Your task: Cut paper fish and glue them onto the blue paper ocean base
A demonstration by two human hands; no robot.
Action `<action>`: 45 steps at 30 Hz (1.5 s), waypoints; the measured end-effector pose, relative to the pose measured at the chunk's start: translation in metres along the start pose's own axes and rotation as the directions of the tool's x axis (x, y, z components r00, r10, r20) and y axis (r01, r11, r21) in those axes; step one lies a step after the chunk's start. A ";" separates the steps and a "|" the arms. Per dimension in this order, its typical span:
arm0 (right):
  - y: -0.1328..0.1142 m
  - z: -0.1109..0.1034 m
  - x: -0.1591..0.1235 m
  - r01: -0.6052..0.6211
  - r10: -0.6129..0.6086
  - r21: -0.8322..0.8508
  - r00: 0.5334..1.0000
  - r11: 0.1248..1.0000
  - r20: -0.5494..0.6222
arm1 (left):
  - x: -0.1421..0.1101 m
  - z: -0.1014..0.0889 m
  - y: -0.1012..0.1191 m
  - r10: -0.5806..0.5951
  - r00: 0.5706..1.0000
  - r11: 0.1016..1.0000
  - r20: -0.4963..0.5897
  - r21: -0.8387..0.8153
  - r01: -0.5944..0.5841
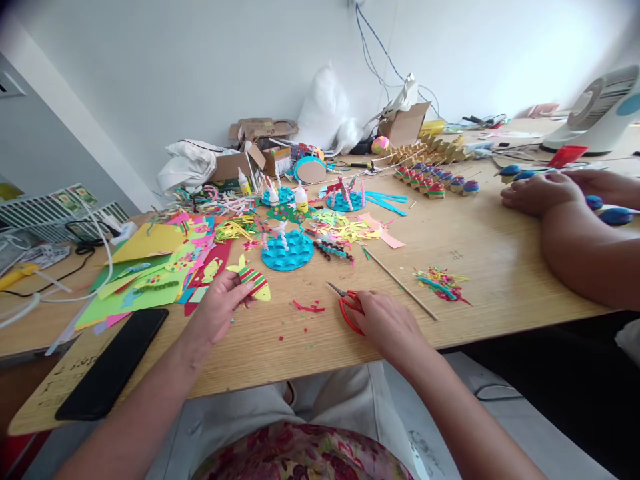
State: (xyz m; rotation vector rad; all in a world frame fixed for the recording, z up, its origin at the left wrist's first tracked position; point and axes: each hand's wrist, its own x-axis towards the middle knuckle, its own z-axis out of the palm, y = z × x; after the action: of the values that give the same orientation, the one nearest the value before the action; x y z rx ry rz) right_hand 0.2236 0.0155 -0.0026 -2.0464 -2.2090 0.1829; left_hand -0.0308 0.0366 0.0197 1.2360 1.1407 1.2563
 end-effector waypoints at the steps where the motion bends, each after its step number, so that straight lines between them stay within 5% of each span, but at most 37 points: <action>1: 0.002 -0.001 0.000 -0.013 0.014 -0.044 1.000 0.999 0.014 | 0.004 0.002 -0.001 0.009 1.000 1.000 0.015 -0.004 -0.008; 8: 0.015 -0.011 0.005 -0.024 0.031 -0.176 0.999 0.984 0.041 | 0.029 0.005 -0.002 0.042 0.998 0.999 0.053 -0.027 -0.041; 11: 0.014 -0.009 0.006 0.076 -0.078 -0.101 0.997 0.992 -0.025 | 0.030 -0.001 -0.005 0.001 0.999 0.998 0.051 -0.062 0.003; 15: -0.002 0.005 0.006 0.327 -0.315 0.134 0.943 0.935 -0.108 | 0.024 -0.004 -0.010 -0.137 0.974 0.991 0.182 0.035 0.132; 22: -0.022 0.017 0.013 0.471 -0.473 0.082 0.881 0.879 0.017 | 0.009 -0.007 -0.022 -0.238 0.935 0.956 0.264 0.236 0.177; 26: -0.019 0.013 0.017 0.490 -0.495 0.125 0.869 0.863 0.013 | 0.003 -0.010 -0.029 -0.201 0.934 0.920 0.295 0.384 0.077; 31: -0.014 0.007 0.020 0.401 -0.386 0.364 0.915 0.840 -0.117 | -0.003 -0.012 -0.026 -0.132 0.920 0.817 0.368 0.566 -0.109; 35: -0.015 0.002 0.023 0.307 -0.296 0.529 0.949 0.791 -0.108 | -0.008 -0.016 -0.018 -0.052 0.871 0.559 0.488 0.737 -0.380; 38: -0.021 -0.003 0.024 0.287 -0.295 0.567 0.952 0.772 -0.080 | -0.011 -0.016 -0.006 0.009 0.865 0.363 0.501 0.805 -0.469; 41: -0.030 -0.010 0.023 0.335 -0.374 0.585 0.926 0.738 -0.058 | -0.009 -0.010 0.008 0.145 0.828 0.353 0.541 0.754 -0.554; 45: -0.041 -0.017 0.021 0.401 -0.459 0.587 0.887 0.703 -0.056 | 0.001 0.004 0.018 0.124 0.708 0.502 0.695 0.571 -0.649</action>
State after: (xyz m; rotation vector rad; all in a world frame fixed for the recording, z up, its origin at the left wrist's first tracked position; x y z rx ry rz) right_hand 0.1849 0.0332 0.0218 -1.1781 -2.2277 0.8110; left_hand -0.0278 0.0362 0.0377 2.5202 0.9526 0.5068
